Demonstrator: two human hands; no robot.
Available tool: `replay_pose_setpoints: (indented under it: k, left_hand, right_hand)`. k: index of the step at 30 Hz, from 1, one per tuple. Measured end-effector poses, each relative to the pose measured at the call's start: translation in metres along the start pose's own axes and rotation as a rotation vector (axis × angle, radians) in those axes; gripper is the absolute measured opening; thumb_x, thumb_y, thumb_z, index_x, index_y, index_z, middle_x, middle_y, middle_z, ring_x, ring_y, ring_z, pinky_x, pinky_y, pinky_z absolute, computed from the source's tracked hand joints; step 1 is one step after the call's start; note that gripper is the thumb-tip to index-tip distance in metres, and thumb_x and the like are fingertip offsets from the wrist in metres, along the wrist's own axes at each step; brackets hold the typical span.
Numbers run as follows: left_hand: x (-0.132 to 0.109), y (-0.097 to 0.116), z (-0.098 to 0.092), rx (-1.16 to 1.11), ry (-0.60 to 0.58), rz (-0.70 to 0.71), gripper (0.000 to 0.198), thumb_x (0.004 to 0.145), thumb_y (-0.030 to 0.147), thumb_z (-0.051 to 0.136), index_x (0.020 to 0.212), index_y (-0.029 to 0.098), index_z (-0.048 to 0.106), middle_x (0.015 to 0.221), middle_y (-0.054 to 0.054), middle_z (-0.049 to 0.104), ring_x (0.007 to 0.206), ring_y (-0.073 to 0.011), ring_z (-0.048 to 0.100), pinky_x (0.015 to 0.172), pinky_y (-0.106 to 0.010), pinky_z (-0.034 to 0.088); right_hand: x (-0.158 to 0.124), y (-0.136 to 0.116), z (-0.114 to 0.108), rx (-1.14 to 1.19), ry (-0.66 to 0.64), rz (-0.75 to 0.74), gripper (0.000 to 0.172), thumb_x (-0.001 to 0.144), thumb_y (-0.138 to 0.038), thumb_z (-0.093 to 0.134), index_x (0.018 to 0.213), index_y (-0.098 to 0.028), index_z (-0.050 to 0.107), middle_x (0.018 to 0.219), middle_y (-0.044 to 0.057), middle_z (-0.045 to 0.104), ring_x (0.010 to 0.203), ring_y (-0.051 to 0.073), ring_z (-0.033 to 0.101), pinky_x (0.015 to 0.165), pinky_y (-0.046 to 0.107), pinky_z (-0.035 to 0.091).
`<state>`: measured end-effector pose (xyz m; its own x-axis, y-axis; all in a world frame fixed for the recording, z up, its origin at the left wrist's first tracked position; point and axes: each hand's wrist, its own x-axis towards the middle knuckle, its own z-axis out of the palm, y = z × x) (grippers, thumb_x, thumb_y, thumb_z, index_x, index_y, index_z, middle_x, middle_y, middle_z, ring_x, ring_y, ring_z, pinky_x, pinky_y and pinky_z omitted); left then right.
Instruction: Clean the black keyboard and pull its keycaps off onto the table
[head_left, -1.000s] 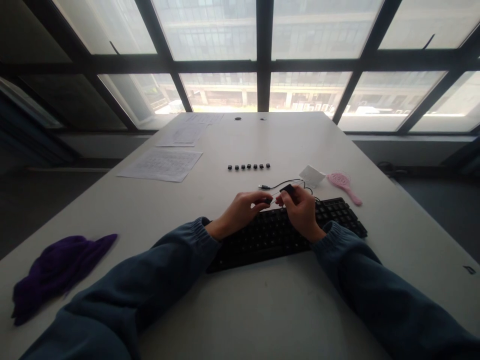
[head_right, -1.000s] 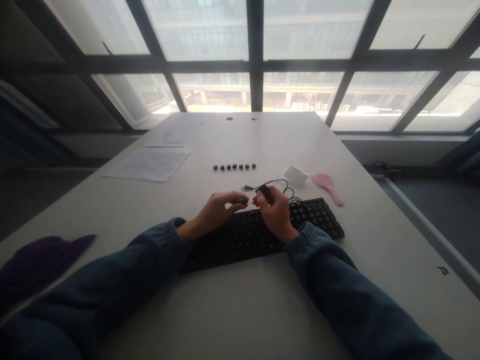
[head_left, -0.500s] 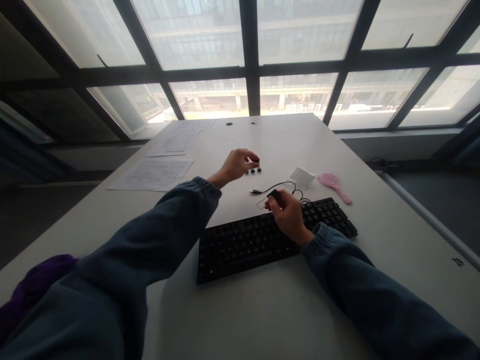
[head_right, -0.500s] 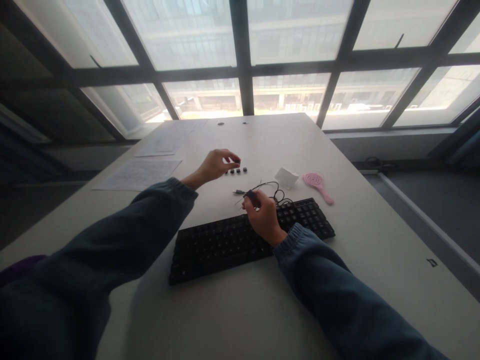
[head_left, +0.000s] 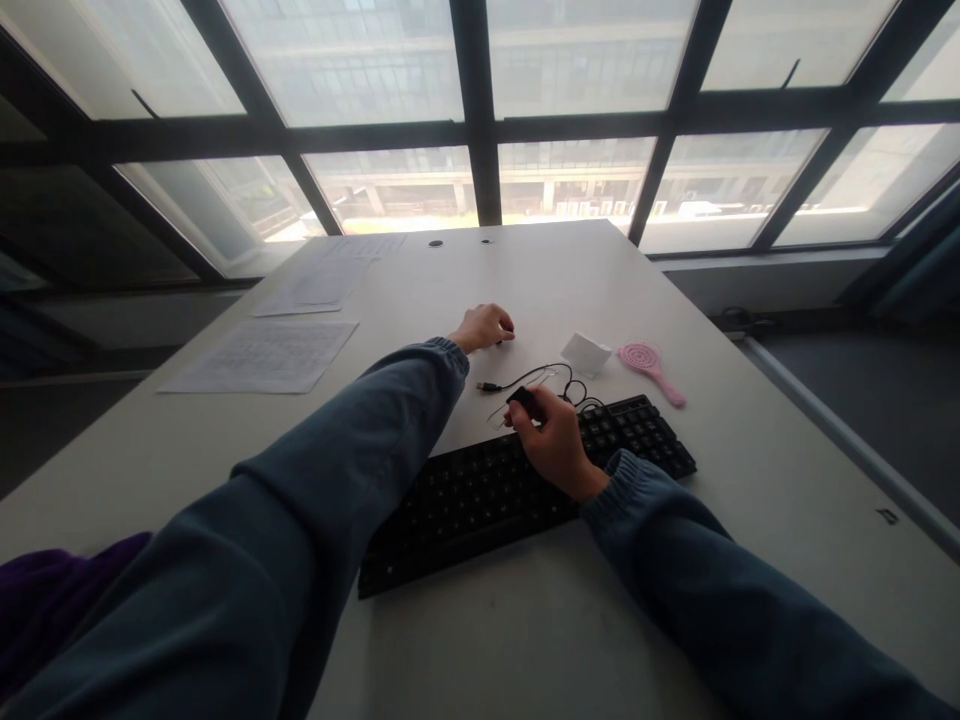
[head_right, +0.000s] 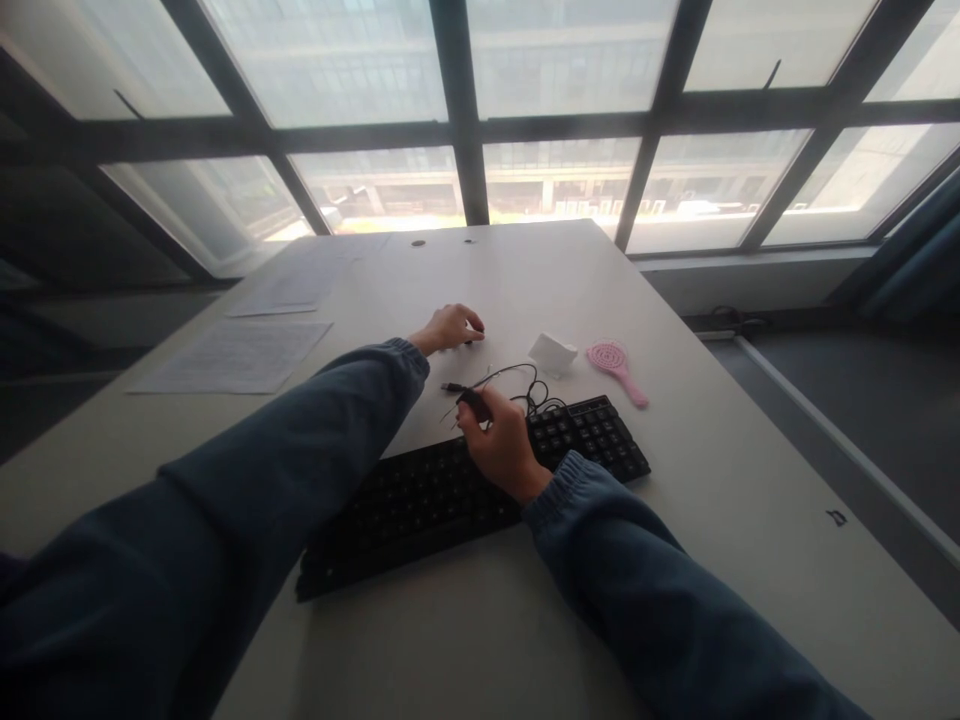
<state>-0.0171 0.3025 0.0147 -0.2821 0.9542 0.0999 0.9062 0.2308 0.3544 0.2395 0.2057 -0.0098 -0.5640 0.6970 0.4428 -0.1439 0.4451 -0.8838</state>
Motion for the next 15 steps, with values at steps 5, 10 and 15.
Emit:
replay_pose_setpoints:
  k: [5, 10, 15]
  left_hand:
    - [-0.0039, 0.0019, 0.0027, 0.019, -0.015, 0.013, 0.024, 0.072, 0.032, 0.078, 0.094, 0.022, 0.081, 0.089, -0.007, 0.077, 0.091, -0.0242, 0.069, 0.093, -0.037, 0.048]
    - [-0.0075, -0.0004, 0.0062, 0.044, -0.018, 0.011, 0.027, 0.073, 0.035, 0.075, 0.096, 0.022, 0.081, 0.096, -0.006, 0.077, 0.097, -0.0249, 0.068, 0.099, -0.037, 0.042]
    - [-0.0087, -0.0025, 0.0055, 0.048, -0.037, 0.023, 0.032, 0.074, 0.038, 0.075, 0.102, 0.022, 0.079, 0.098, -0.005, 0.076, 0.098, -0.0248, 0.066, 0.1, -0.038, 0.039]
  right_hand:
    - [-0.0001, -0.0008, -0.0008, 0.002, -0.004, -0.007, 0.011, 0.092, -0.031, 0.059, 0.086, -0.022, 0.059, 0.076, 0.003, 0.072, 0.069, 0.018, 0.07, 0.07, 0.031, 0.057]
    - [-0.0001, -0.0014, -0.0009, 0.004, -0.003, -0.006, 0.011, 0.092, -0.032, 0.059, 0.085, -0.022, 0.059, 0.076, 0.003, 0.072, 0.068, 0.019, 0.07, 0.068, 0.031, 0.057]
    - [-0.0007, -0.0006, -0.0002, 0.013, 0.0, 0.008, 0.012, 0.092, -0.033, 0.059, 0.086, -0.022, 0.059, 0.075, 0.003, 0.071, 0.068, 0.019, 0.07, 0.067, 0.031, 0.057]
